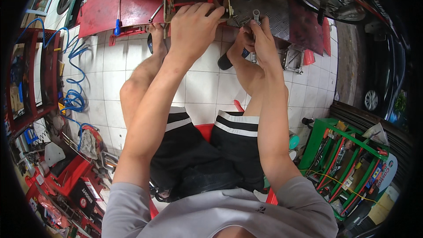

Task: The person uses a wrench to tighten a bolt on a metal mechanism clamped in a red vise. They then remove the mechanism, inspect it, and reposition it in the vise to continue tightening the bolt.

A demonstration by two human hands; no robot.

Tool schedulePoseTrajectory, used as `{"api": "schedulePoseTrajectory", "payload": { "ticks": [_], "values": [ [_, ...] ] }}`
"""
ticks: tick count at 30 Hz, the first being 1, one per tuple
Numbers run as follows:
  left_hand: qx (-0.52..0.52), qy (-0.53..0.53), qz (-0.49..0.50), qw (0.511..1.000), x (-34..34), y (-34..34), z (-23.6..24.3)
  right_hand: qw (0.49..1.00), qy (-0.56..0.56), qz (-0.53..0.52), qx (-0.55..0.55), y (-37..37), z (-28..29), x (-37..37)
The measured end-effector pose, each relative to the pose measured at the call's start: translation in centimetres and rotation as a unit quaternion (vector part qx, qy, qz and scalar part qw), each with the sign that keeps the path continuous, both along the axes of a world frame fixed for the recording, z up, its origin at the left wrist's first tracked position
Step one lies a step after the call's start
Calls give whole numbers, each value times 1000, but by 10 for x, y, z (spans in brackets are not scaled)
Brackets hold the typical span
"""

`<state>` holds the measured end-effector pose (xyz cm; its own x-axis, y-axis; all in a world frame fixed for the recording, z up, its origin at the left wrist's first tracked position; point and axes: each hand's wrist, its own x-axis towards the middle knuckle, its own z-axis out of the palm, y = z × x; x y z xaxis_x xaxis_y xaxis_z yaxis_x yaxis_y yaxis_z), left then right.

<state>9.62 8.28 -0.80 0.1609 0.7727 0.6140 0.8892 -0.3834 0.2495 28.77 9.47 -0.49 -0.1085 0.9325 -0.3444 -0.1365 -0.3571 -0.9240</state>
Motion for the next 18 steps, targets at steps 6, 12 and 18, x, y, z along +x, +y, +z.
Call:
{"api": "schedulePoseTrajectory", "payload": {
  "ticks": [6, 12, 18],
  "values": [
    [21, 1, -13, 1000, -1, 5, 0, 987, -67, 17, 148, 6, -11, 4],
    [5, 6, -18, 1000, -2, 6, 4, 994, -19, 25, 107, -3, 7, -7],
    [-9, -2, -14, 1000, 1, 6, 6, 990, -25, 69, 121, 2, -7, -12]
  ]
}}
